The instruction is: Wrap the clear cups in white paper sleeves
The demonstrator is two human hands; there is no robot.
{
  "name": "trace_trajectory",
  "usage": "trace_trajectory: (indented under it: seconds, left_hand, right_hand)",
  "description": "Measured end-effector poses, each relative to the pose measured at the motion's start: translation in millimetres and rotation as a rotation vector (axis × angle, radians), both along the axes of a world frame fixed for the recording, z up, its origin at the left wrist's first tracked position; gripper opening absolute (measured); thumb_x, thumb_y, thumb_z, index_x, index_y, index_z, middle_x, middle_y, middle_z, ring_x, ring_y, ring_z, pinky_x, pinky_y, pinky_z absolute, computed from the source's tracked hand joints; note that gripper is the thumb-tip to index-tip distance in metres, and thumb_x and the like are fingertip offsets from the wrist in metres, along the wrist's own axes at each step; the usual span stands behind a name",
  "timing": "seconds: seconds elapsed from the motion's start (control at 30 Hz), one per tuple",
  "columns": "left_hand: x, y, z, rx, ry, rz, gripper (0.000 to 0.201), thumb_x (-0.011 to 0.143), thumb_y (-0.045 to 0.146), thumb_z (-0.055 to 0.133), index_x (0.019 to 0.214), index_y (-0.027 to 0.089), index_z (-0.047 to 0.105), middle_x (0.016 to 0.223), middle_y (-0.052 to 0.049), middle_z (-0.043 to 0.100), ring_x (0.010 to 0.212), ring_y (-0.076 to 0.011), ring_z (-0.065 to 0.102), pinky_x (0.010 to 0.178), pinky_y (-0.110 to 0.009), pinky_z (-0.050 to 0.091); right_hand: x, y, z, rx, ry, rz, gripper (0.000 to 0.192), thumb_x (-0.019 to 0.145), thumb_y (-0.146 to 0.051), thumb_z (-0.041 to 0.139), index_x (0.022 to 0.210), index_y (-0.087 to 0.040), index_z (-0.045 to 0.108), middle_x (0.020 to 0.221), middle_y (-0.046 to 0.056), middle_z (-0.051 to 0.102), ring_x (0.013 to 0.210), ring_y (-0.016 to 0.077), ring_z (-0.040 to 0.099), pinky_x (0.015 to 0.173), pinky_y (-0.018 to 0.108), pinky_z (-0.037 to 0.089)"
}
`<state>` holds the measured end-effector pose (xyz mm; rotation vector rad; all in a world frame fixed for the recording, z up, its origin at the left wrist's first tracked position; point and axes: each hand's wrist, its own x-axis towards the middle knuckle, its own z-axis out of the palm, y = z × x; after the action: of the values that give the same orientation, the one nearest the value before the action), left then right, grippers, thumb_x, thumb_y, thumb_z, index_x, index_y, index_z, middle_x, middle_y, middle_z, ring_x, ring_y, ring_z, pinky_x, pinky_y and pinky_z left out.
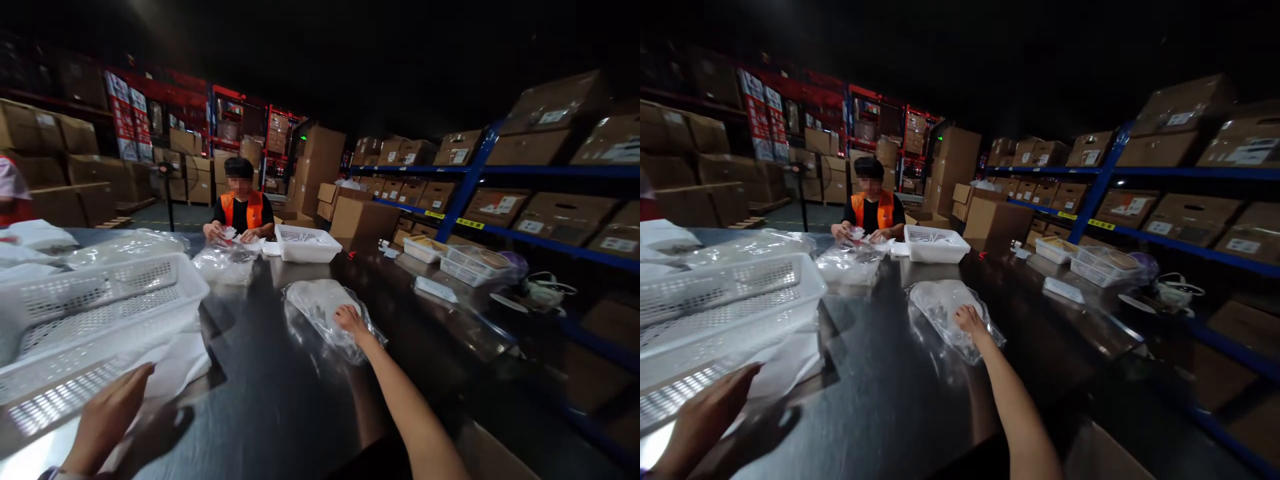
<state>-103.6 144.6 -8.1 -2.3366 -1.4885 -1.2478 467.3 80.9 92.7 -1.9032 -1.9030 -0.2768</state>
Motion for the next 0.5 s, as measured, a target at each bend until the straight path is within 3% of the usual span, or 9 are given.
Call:
trace_trajectory:
  seconds: [0.07, 0.17, 0.27, 0.37, 0.43, 0.5]
  left_hand:
    - [9.3, -6.5, 3.8, 0.101, 0.046, -0.075, 0.033, 0.092, 0.027, 0.039, 0.096, 0.035, 0.072, 0.106, 0.009, 0.08, 0.096, -0.0212, 0.076, 0.083, -0.035, 0.061]
    - [33.1, -26.3, 12.5, 0.182, 0.184, -0.205, 0.038, 0.088, 0.018, 0.041, 0.094, 0.026, 0.078, 0.103, -0.004, 0.081, 0.086, -0.0208, 0.077, 0.074, -0.028, 0.061]
    - [63.6, -61.6, 15.7, 0.096, 0.303, -0.319, 0.044, 0.085, 0.008, 0.039, 0.096, 0.026, 0.078, 0.097, -0.003, 0.081, 0.079, -0.018, 0.076, 0.068, -0.024, 0.059]
    - [88.7, -103.0, 9.7, -0.018, 0.376, -0.403, 0.044, 0.08, 0.002, 0.044, 0.096, 0.026, 0.077, 0.093, -0.002, 0.08, 0.077, -0.0183, 0.075, 0.067, -0.025, 0.059]
    - [97.4, -125.1, 2.2, -0.087, 0.378, -0.379, 0.035, 0.08, 0.004, 0.051, 0.091, 0.026, 0.076, 0.091, -0.002, 0.079, 0.076, -0.02, 0.074, 0.066, -0.027, 0.058]
    - [99.1, -138.9, -6.5, -0.098, 0.353, -0.32, 0.028, 0.08, 0.007, 0.058, 0.091, 0.026, 0.074, 0.094, -0.002, 0.078, 0.079, -0.0216, 0.073, 0.067, -0.029, 0.057]
  right_hand:
    - [1.1, -0.8, 1.3, -0.068, 0.024, -0.017, 0.024, 0.097, -0.026, 0.063, 0.076, -0.015, 0.065, 0.086, 0.0, 0.068, 0.088, 0.014, 0.066, 0.092, 0.036, 0.053]
    - [4.2, -0.4, 5.3, -0.156, 0.076, -0.063, 0.017, 0.094, -0.031, 0.069, 0.087, -0.015, 0.067, 0.097, 0.003, 0.07, 0.096, 0.0189, 0.066, 0.092, 0.041, 0.054]
    - [6.7, 4.0, 10.7, -0.259, 0.125, -0.092, 0.02, 0.092, -0.034, 0.072, 0.097, -0.015, 0.068, 0.102, 0.004, 0.07, 0.097, 0.02, 0.066, 0.092, 0.041, 0.053]
    - [7.5, 10.9, 21.5, -0.32, 0.164, -0.147, 0.018, 0.083, -0.03, 0.078, 0.088, -0.015, 0.069, 0.087, 0.003, 0.071, 0.084, 0.0185, 0.067, 0.083, 0.037, 0.053]
    - [5.9, 14.9, 34.0, -0.273, 0.186, -0.197, 0.015, 0.08, -0.026, 0.077, 0.087, -0.015, 0.07, 0.084, 0.006, 0.072, 0.086, 0.0224, 0.069, 0.083, 0.036, 0.052]
    - [-1.4, 16.1, 47.1, -0.168, 0.217, -0.243, 0.022, 0.084, -0.025, 0.067, 0.1, -0.012, 0.071, 0.099, 0.015, 0.074, 0.101, 0.029, 0.069, 0.089, 0.039, 0.051]
